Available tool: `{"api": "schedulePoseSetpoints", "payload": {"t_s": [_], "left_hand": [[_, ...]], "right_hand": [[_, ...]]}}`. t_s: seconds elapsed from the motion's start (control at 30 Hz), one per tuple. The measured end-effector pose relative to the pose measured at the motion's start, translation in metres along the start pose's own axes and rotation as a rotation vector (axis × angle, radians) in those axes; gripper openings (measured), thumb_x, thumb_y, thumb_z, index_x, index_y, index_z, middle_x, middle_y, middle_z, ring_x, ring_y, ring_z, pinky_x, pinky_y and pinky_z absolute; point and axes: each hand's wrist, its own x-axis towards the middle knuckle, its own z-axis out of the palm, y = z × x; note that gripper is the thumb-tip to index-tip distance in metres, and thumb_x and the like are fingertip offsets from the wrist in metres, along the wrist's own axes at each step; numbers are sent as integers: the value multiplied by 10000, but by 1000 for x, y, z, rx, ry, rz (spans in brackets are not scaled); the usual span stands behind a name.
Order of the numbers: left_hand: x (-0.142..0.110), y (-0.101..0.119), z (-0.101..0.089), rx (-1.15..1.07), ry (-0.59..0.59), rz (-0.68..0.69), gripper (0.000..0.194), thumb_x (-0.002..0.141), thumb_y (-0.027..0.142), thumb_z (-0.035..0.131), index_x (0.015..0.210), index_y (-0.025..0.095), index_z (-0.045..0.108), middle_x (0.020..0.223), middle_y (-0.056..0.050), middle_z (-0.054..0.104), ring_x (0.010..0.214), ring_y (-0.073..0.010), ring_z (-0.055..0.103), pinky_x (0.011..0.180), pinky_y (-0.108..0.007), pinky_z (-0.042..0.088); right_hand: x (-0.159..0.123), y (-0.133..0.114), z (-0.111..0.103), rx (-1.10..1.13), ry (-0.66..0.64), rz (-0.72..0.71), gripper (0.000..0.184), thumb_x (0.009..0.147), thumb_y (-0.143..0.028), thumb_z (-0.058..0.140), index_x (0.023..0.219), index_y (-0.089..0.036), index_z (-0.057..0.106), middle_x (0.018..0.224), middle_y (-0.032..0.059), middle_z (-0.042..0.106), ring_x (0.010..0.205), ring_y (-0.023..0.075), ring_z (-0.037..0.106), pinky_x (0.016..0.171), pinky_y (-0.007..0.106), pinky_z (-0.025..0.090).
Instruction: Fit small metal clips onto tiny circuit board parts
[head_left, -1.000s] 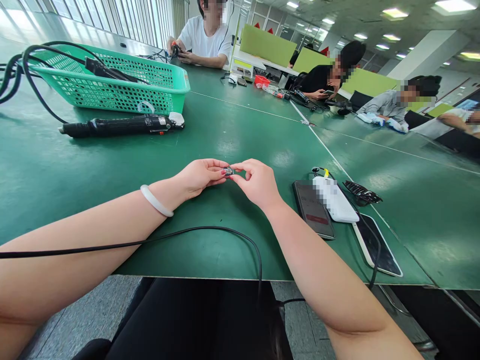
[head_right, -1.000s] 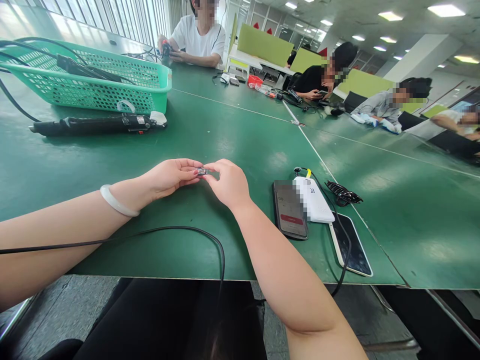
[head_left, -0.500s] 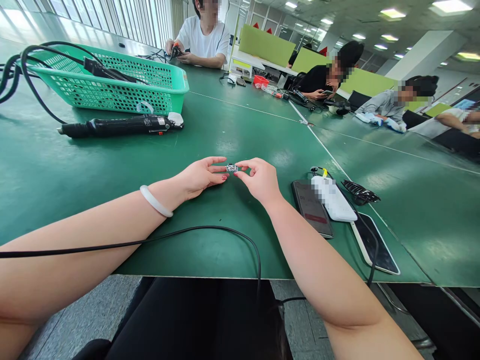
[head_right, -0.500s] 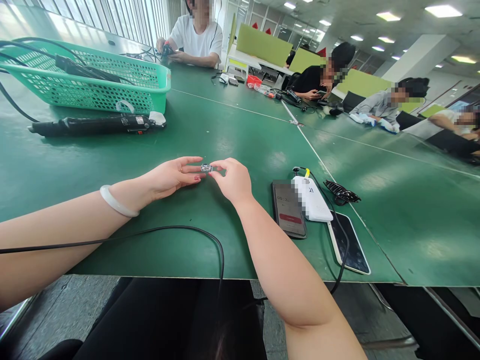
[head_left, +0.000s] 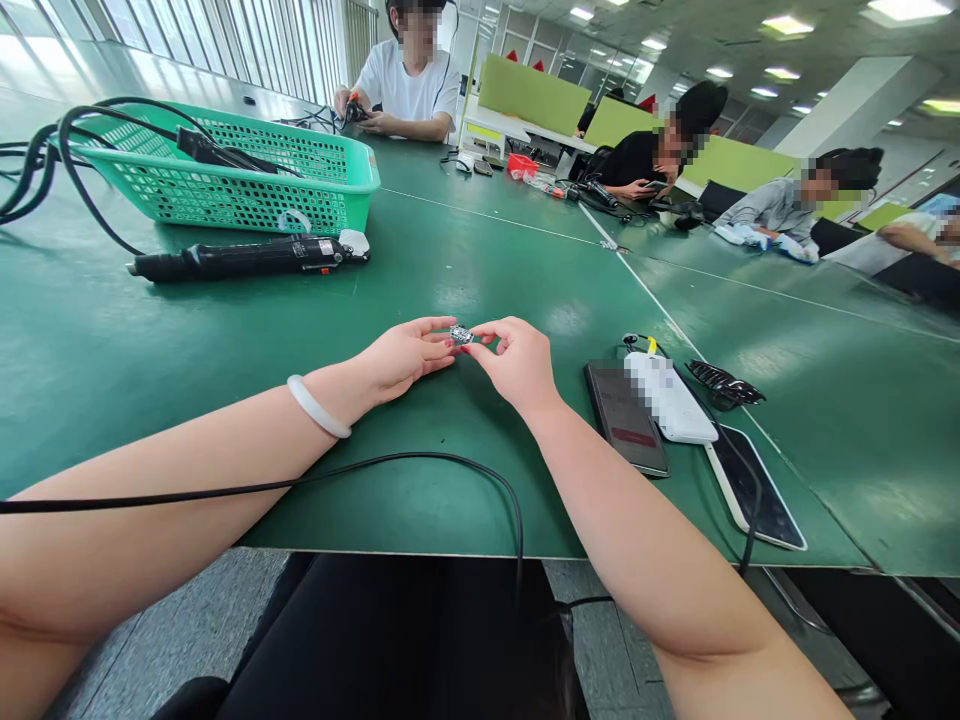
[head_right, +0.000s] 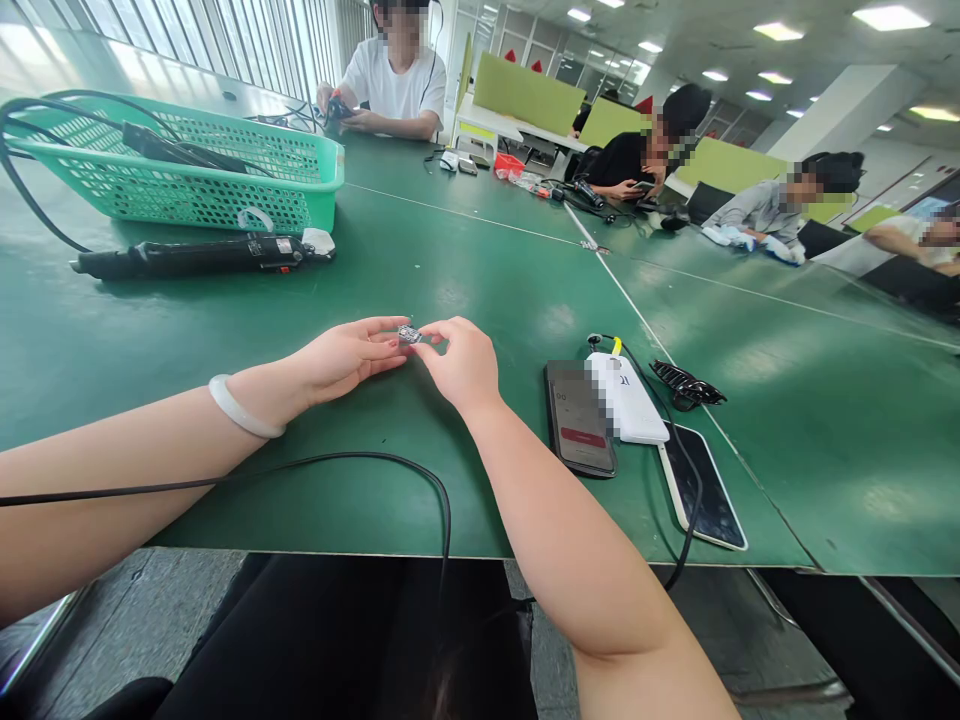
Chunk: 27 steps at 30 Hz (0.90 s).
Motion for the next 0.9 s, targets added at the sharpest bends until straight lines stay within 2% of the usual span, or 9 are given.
{"api": "schedulePoseSetpoints", "payload": {"t_s": [0.17,0.33,0.43,0.57,0.67,0.77,0.8,0.9], "left_hand": [[-1,-4,7,-63,28,11,234,861,112,498,1056,75,622,1049,-137,658,921,-154,633,917,-330,475],[-4,-4,9,-13,89,-22,194,846,43,471,917,77,648,907,-105,682,801,-116,644,845,-274,513],[-10,5,5,96,152,-49,195,837,24,459,926,80,624,812,-93,680,745,-117,655,835,-281,525],[-28,27,-21,544,236,45,220,842,80,460,1027,97,578,874,-112,683,742,-151,676,797,-313,534],[-50,43,-55,1029,350,105,259,870,174,426,1089,113,549,952,-123,683,810,-183,681,814,-343,516],[-73,51,-87,1572,403,122,318,883,225,370,1125,117,546,976,-122,692,935,-246,652,870,-399,463],[-79,51,-97,1683,427,126,345,887,244,353,1145,112,542,1000,-131,688,954,-274,640,855,-412,460],[-94,48,-120,1918,402,145,393,877,240,337,1199,114,524,1048,-147,665,926,-310,629,812,-422,452]], "right_hand": [[-5,-15,8,-16,-63,-17,105,746,-242,644,832,-221,700,802,-7,636,670,115,524,621,259,397],[-7,-20,9,-22,-94,-26,150,764,-261,636,896,-241,704,809,-11,623,653,109,514,616,257,396],[-6,-15,6,-13,-71,-24,208,772,-301,641,961,-233,696,801,-5,611,657,114,509,613,260,399],[-3,-2,3,-6,-52,23,254,761,-353,660,969,-209,688,790,0,611,656,119,508,650,275,417],[-1,5,1,-5,-64,81,268,769,-381,643,976,-216,681,807,2,617,629,117,498,667,291,428],[0,6,-1,6,-72,124,288,775,-409,625,988,-221,676,817,6,618,628,120,499,676,300,434],[-1,6,-1,9,-75,131,292,775,-413,622,990,-223,675,818,7,618,633,122,501,678,300,435],[-1,5,-1,8,-84,144,293,773,-414,621,991,-227,675,825,11,621,649,126,508,675,300,434]]}}
